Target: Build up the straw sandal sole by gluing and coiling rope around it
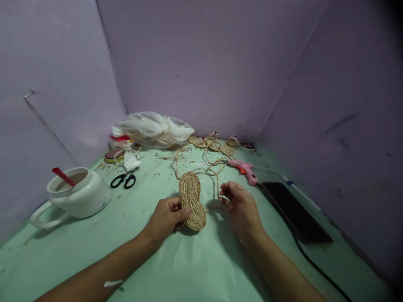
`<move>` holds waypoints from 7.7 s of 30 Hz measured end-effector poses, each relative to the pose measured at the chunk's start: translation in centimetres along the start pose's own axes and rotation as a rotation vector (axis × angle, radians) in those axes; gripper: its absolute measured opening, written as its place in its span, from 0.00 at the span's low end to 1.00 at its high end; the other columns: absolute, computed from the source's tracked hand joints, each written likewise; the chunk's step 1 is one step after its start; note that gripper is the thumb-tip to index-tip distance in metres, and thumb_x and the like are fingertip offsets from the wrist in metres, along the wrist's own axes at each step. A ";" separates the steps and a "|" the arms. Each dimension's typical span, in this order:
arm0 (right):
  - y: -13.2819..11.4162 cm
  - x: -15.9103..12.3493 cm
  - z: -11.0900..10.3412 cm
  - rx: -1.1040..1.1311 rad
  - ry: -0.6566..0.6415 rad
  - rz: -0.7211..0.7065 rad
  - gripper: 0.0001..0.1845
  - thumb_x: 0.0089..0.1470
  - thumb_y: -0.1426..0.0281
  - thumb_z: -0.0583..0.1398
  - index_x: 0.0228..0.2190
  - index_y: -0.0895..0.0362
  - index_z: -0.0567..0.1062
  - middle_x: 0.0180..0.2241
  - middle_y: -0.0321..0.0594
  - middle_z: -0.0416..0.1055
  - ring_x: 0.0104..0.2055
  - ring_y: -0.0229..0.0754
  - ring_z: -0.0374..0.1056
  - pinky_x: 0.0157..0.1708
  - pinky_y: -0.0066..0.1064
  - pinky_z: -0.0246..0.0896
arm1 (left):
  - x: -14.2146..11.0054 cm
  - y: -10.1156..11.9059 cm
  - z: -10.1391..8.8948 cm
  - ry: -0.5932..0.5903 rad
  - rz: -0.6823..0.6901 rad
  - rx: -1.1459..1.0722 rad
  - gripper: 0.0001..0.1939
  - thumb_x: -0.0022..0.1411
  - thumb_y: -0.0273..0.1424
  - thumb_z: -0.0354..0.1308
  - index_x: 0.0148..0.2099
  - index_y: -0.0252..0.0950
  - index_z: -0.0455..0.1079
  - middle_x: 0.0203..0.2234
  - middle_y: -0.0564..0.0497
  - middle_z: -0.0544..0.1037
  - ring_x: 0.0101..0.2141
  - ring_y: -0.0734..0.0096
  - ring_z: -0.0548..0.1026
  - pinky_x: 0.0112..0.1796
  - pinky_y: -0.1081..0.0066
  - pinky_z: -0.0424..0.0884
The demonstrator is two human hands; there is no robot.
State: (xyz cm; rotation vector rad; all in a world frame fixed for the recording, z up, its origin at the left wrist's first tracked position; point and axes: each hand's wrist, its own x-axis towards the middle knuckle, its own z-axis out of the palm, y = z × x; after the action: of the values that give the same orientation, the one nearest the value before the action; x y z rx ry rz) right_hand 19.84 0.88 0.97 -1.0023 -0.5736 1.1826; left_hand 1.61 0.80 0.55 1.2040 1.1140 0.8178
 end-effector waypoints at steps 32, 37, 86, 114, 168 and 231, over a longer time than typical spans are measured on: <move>1.4 -1.0 0.7 -0.183 -0.271 0.113 0.15 0.33 0.76 0.65 0.30 0.59 0.76 0.27 0.39 0.75 0.27 0.38 0.69 0.28 0.30 0.66 | 0.0 0.1 0.2 -0.105 -0.035 -0.072 0.18 0.39 0.38 0.67 0.30 0.29 0.71 0.21 0.52 0.73 0.23 0.75 0.67 0.26 0.74 0.61; 1.2 -0.9 0.9 -0.174 -0.222 0.112 0.13 0.32 0.76 0.65 0.28 0.59 0.76 0.25 0.39 0.75 0.26 0.38 0.70 0.27 0.31 0.67 | -0.1 0.2 0.3 -0.114 -0.036 -0.070 0.19 0.39 0.37 0.68 0.31 0.29 0.72 0.22 0.51 0.74 0.24 0.75 0.67 0.27 0.74 0.63; 1.8 -0.8 1.0 -0.296 -0.245 0.047 0.20 0.32 0.74 0.63 0.32 0.57 0.67 0.22 0.31 0.68 0.23 0.34 0.64 0.24 0.28 0.63 | 0.0 -0.1 0.2 -0.136 0.008 0.007 0.14 0.41 0.35 0.65 0.29 0.30 0.71 0.24 0.49 0.74 0.27 0.70 0.69 0.29 0.70 0.65; 1.8 -1.1 1.0 -0.338 -0.265 0.043 0.23 0.34 0.72 0.63 0.36 0.56 0.65 0.24 0.31 0.68 0.23 0.33 0.61 0.25 0.28 0.59 | 0.0 -0.3 0.2 -0.144 0.033 0.055 0.12 0.44 0.35 0.63 0.27 0.31 0.68 0.21 0.52 0.70 0.24 0.73 0.65 0.27 0.71 0.61; 2.2 -1.2 0.7 -0.450 -0.259 0.053 0.23 0.33 0.57 0.69 0.27 0.59 0.72 0.20 0.33 0.67 0.21 0.34 0.62 0.17 0.25 0.58 | -0.1 0.3 -0.7 0.246 0.013 -0.205 0.15 0.41 0.38 0.64 0.27 0.30 0.70 0.16 0.53 0.70 0.16 0.81 0.62 0.16 0.79 0.57; 1.3 -3.1 0.6 -1.335 -0.608 -0.479 0.37 0.45 0.62 0.64 0.55 0.59 0.62 0.39 0.46 0.75 0.40 0.50 0.67 0.42 0.42 0.57 | -0.3 1.6 -4.0 -0.121 0.482 1.042 0.19 0.48 0.27 0.56 0.46 0.37 0.68 0.38 0.48 0.68 0.36 0.65 0.68 0.38 0.66 0.66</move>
State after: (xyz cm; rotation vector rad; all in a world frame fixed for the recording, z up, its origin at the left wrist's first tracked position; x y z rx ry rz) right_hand 17.76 -1.74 0.53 -1.4316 -2.1207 0.5389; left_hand -2.15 1.98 2.23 2.4222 1.1878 0.4692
